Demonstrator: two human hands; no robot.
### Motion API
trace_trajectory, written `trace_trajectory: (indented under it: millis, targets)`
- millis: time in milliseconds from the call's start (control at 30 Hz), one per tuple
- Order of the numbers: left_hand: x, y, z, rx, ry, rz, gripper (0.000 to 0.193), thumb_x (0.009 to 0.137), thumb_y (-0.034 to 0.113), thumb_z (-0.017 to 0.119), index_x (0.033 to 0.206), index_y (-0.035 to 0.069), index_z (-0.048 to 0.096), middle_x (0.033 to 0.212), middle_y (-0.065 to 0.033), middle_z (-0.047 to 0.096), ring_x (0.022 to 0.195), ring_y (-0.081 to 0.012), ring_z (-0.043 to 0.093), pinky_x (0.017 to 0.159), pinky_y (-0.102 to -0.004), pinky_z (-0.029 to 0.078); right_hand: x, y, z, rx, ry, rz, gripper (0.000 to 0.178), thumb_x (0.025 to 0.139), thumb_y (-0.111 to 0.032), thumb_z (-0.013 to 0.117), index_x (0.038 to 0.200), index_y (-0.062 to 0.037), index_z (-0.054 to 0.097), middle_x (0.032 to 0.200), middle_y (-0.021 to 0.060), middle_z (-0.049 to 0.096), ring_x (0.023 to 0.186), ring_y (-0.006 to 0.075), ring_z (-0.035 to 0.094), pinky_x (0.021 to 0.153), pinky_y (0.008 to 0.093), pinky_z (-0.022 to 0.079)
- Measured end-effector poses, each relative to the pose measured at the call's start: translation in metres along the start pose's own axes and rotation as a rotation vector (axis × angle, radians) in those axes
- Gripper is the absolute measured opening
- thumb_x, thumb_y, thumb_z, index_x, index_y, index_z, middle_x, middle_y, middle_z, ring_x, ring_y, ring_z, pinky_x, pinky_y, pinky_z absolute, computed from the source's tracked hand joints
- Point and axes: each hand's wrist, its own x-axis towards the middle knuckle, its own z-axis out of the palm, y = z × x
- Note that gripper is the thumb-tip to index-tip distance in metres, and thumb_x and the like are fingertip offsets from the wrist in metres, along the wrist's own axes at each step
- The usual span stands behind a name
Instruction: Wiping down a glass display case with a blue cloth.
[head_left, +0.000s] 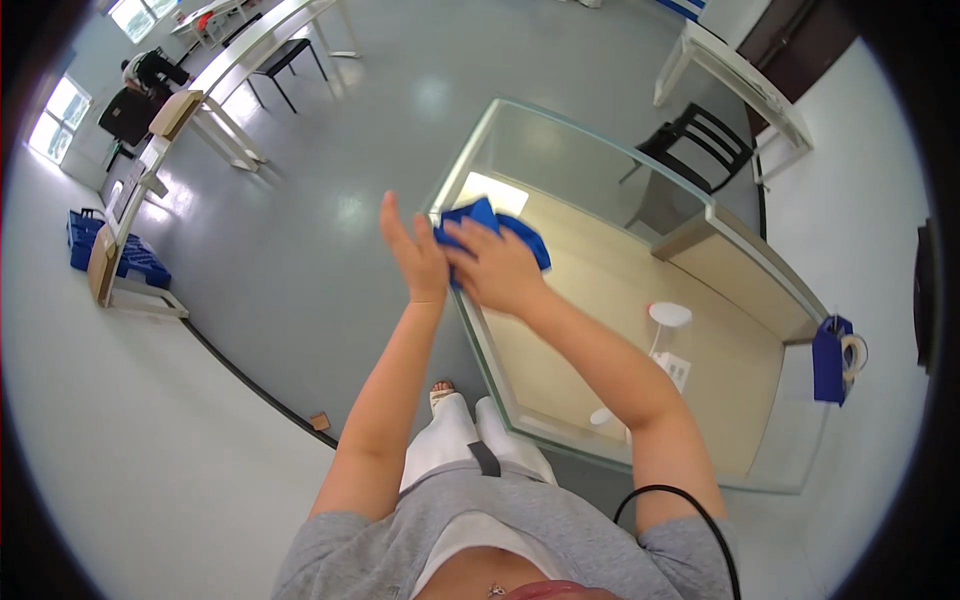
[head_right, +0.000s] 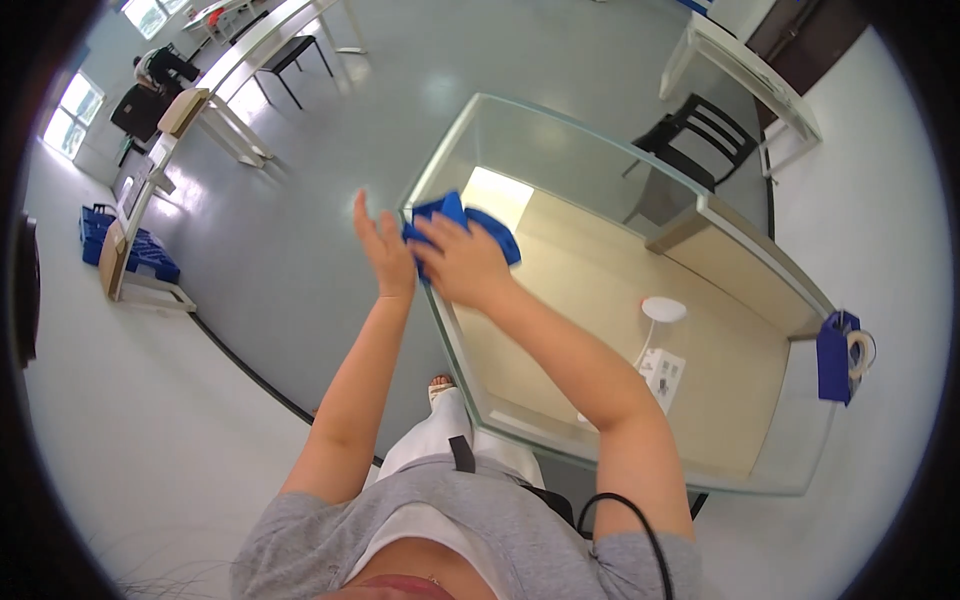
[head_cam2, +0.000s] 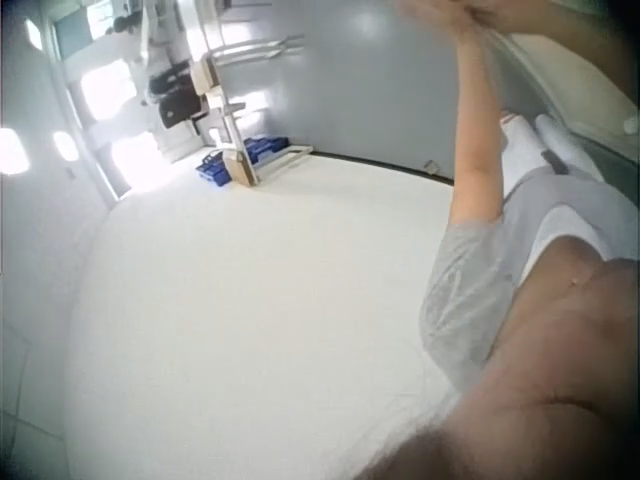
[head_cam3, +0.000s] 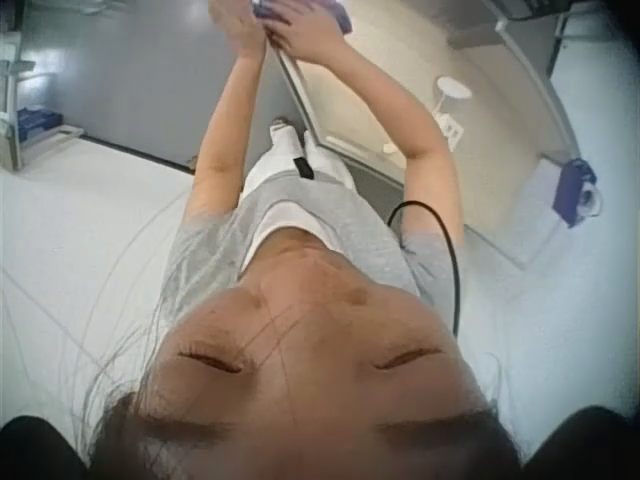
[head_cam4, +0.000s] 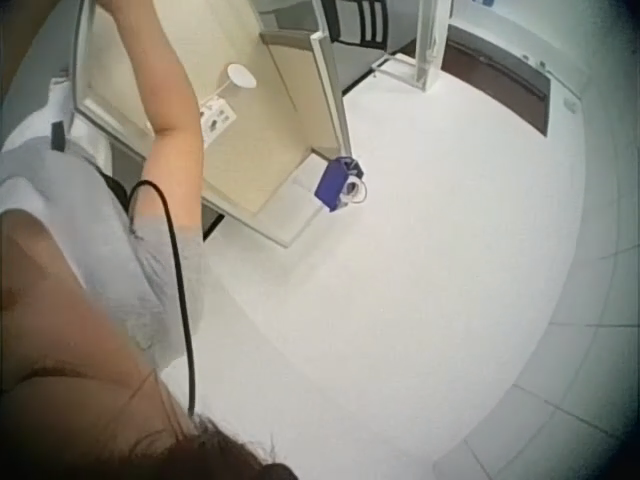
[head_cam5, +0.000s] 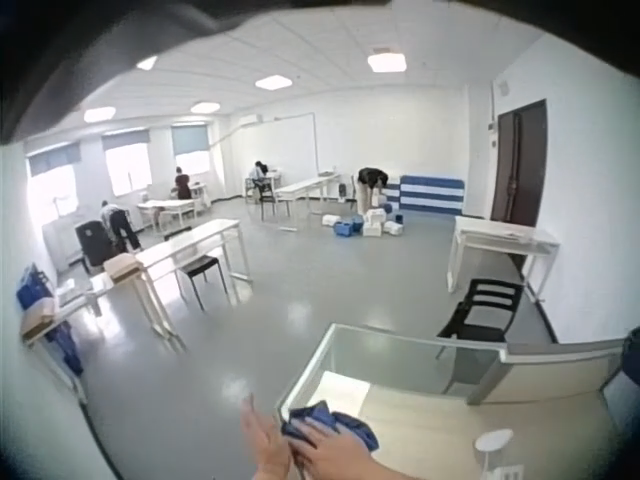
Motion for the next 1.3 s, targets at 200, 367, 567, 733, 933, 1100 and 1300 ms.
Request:
trace_trajectory:
  millis: [200,367,567,733,933,1100,1300]
  targets:
    - [-0.01,0.017,-0.016,0.228,-0.221,-0.038,0.056,0.094,0.026,0.054,0.139,-0.003,0.037,0.145,-0.0228,0.034,0.138,-0.0394,0.024,0.112,-0.0483,0.022,-0.149,-0.107,-0.102,-0.032,-0.155,0.173,0.043,0.073,-0.026,0.068,0.116,-0.0214,0.066,0.135,0.0014,0.054,0.123,0.0207,0.051,0.096,0.0447,0.04]
    - [-0.031,0.079,-0.01,0.357,-0.669,0.314,0.057,0.093,0.033,0.058,0.141,0.008,0.039,0.151,-0.0221,0.025,0.142,-0.042,0.016,0.111,-0.053,0.02,-0.27,-0.122,-0.155,-0.345,-0.205,0.455,0.048,0.071,-0.023,0.069,0.118,-0.0303,0.063,0.136,-0.0015,0.053,0.125,0.019,0.051,0.09,0.0461,0.042]
    - [-0.074,0.09,0.006,0.554,-0.932,0.468,0.061,0.096,0.045,0.047,0.146,0.012,0.033,0.152,-0.0161,0.029,0.144,-0.0368,0.014,0.114,-0.0542,0.013,-0.404,-0.03,-0.228,-0.714,0.122,1.175,0.032,0.09,-0.021,0.056,0.122,-0.0182,0.061,0.135,0.0128,0.052,0.121,0.0328,0.051,0.092,0.045,0.047]
    - [-0.079,0.091,0.007,0.487,-0.857,0.446,0.057,0.097,0.039,0.048,0.146,0.014,0.033,0.15,-0.0136,0.033,0.144,-0.0349,0.018,0.114,-0.0528,0.016,-0.34,-0.018,-0.185,-0.899,0.037,1.501,0.036,0.093,-0.031,0.05,0.125,-0.0188,0.057,0.141,0.0104,0.047,0.123,0.0312,0.05,0.087,0.0503,0.048]
    - [-0.065,0.08,-0.003,0.126,-0.793,0.329,0.051,0.098,0.027,0.049,0.141,0.001,0.037,0.144,-0.0174,0.041,0.14,-0.0405,0.023,0.112,-0.0479,0.023,-0.168,-0.114,-0.07,-0.48,0.1,0.976,0.038,0.08,-0.023,0.062,0.118,-0.0172,0.064,0.141,0.0098,0.048,0.126,0.0278,0.048,0.082,0.0521,0.045]
    - [-0.062,0.069,-0.002,0.095,-0.868,0.387,0.051,0.098,0.023,0.049,0.142,0.001,0.036,0.145,-0.0176,0.039,0.14,-0.0405,0.023,0.112,-0.048,0.022,-0.136,-0.162,-0.052,-0.233,0.229,0.856,0.036,0.079,-0.022,0.061,0.112,-0.0131,0.067,0.138,0.0107,0.05,0.126,0.0276,0.048,0.096,0.0509,0.038]
    - [-0.06,0.069,-0.003,0.198,-0.866,0.474,0.056,0.098,0.024,0.049,0.145,0.002,0.03,0.15,-0.0158,0.033,0.142,-0.0383,0.019,0.113,-0.0481,0.021,-0.228,-0.142,-0.119,-0.39,0.146,0.957,0.046,0.075,-0.027,0.069,0.12,-0.0226,0.062,0.138,0.0076,0.05,0.123,0.0266,0.05,0.089,0.0461,0.043]
